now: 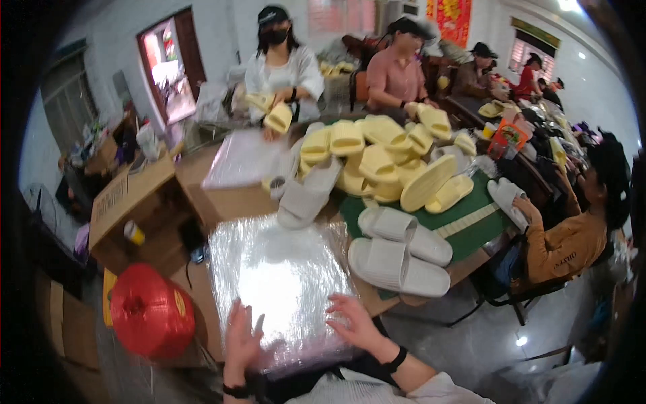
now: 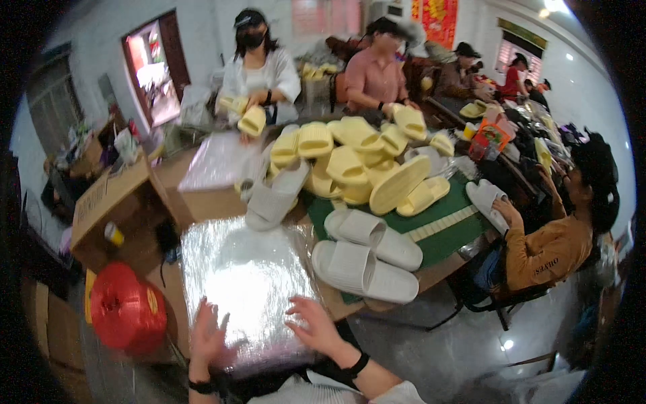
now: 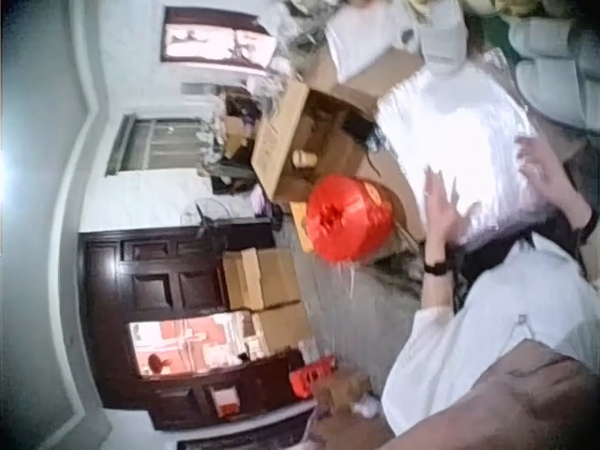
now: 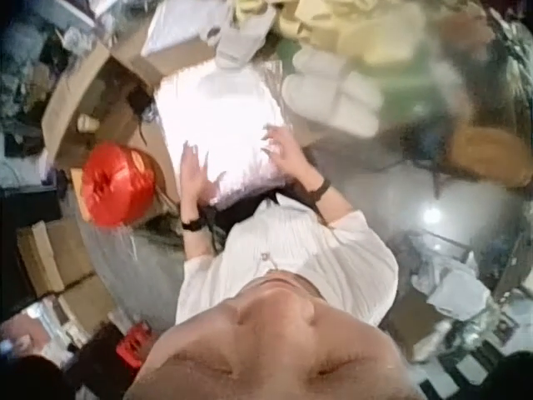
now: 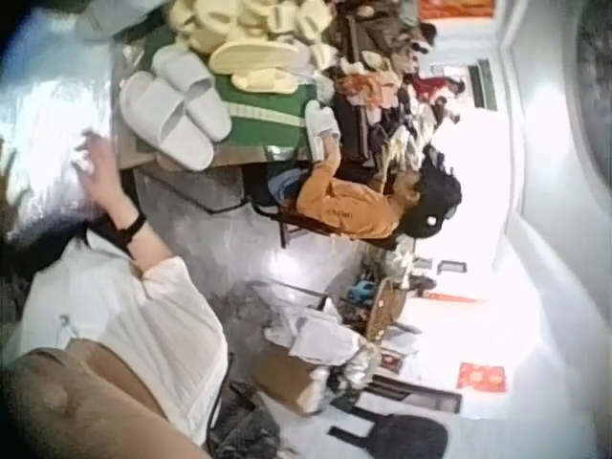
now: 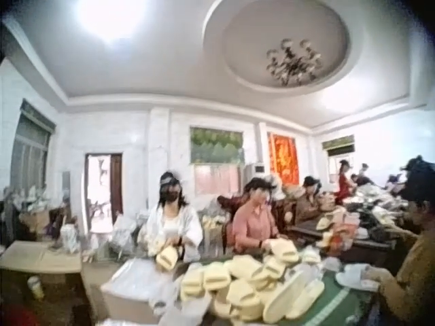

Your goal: Packaging and sorting sandals into plastic bags in a manufacturing facility.

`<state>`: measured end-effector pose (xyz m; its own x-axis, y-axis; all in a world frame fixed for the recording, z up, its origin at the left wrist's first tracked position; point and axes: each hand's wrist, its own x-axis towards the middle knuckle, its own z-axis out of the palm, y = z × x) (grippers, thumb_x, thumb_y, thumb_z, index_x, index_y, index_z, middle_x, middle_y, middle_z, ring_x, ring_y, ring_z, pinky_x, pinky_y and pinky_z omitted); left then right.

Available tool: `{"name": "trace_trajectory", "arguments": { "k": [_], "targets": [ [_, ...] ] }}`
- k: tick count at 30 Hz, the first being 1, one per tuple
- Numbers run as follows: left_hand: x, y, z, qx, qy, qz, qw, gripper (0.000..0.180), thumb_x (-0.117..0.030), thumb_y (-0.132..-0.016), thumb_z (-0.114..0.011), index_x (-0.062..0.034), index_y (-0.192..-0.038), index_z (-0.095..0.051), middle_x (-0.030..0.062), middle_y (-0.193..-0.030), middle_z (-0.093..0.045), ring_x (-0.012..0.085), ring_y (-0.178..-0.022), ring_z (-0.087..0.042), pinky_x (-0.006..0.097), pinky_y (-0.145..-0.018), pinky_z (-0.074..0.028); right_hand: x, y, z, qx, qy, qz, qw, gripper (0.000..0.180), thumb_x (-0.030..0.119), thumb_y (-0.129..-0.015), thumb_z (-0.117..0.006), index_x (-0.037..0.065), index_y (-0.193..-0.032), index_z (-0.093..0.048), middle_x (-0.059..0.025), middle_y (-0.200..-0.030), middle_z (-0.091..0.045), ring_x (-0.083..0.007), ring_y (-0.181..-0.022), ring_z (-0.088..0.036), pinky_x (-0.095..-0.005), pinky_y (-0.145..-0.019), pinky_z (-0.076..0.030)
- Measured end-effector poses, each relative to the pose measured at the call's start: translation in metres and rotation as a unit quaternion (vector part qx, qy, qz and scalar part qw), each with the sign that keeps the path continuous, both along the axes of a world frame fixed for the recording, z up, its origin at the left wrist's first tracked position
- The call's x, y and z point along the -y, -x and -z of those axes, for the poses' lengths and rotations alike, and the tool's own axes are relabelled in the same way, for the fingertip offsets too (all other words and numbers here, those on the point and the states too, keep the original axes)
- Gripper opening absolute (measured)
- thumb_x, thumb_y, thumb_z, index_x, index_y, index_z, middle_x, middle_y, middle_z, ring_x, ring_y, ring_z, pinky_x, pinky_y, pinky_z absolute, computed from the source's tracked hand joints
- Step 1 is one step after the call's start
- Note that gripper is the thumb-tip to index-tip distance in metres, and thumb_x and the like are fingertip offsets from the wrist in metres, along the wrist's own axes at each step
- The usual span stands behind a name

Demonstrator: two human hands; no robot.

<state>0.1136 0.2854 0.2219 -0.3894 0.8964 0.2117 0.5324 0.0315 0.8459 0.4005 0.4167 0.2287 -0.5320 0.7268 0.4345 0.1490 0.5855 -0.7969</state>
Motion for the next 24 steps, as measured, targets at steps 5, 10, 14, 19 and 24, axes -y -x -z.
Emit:
{"name": "trace_trajectory", "arguments": {
  "k": [5,10,14,19,24],
  "targets": [
    [0.011,0.003,-0.039,-0.18,0.06,-0.227,0.955,0.075,-0.017,-0.081,-0.075,0.0024,-0.144,-0.04,0.0273,-0.147,-0.041,0.0405,-0.137,-0.039,0.046,-0.112,-0.034,-0.003,-0.031,-0.021,-0.001,-0.028,0.113,0.993,0.032,0.013,-0.083,-0.073,0.004,-0.112,-0.063,-0.019,-0.129,-0.057,-0.0387,-0.118,-0.054,-0.0434,-0.1,-0.043],
    [0.027,0.008,-0.001,-0.072,0.121,-0.171,0.975,0.082,-0.023,-0.081,-0.077,0.0046,-0.146,-0.036,0.027,-0.143,-0.045,0.0408,-0.131,-0.043,0.047,-0.109,-0.035,-0.001,-0.029,0.004,0.094,-0.002,0.149,0.984,0.049,0.019,-0.085,-0.073,-0.002,-0.125,-0.054,-0.0229,-0.126,-0.057,-0.0403,-0.115,-0.055,-0.0445,-0.098,-0.044],
    [0.036,-0.035,-0.016,-0.088,0.1,-0.119,0.984,0.087,-0.028,-0.079,-0.079,0.0072,-0.145,-0.034,0.0292,-0.144,-0.043,0.0435,-0.132,-0.041,0.048,-0.111,-0.033,0.0,-0.033,-0.004,0.08,0.025,0.147,0.985,0.056,0.013,-0.084,-0.073,-0.004,-0.133,-0.05,-0.023,-0.124,-0.059,-0.0359,-0.116,-0.058,-0.0389,-0.099,-0.045],
    [0.044,-0.038,-0.021,-0.08,0.077,-0.061,0.992,0.087,-0.028,-0.077,-0.079,0.0061,-0.144,-0.035,0.0292,-0.149,-0.037,0.0449,-0.135,-0.037,0.049,-0.113,-0.03,-0.003,-0.037,-0.015,0.081,0.025,0.161,0.983,0.052,0.012,-0.084,-0.072,-0.002,-0.131,-0.053,-0.0208,-0.125,-0.06,-0.0347,-0.114,-0.059,-0.039,-0.098,-0.046],
    [0.036,-0.039,-0.05,-0.138,0.075,-0.082,0.984,0.078,-0.029,-0.077,-0.079,0.001,-0.14,-0.045,0.0283,-0.152,-0.033,0.0453,-0.14,-0.031,0.052,-0.113,-0.029,-0.026,-0.08,-0.025,0.069,-0.049,0.24,0.967,0.044,0.009,-0.081,-0.072,0.002,-0.121,-0.059,-0.0164,-0.115,-0.062,-0.034,-0.104,-0.06,-0.0387,-0.092,-0.048]
  ]
}}
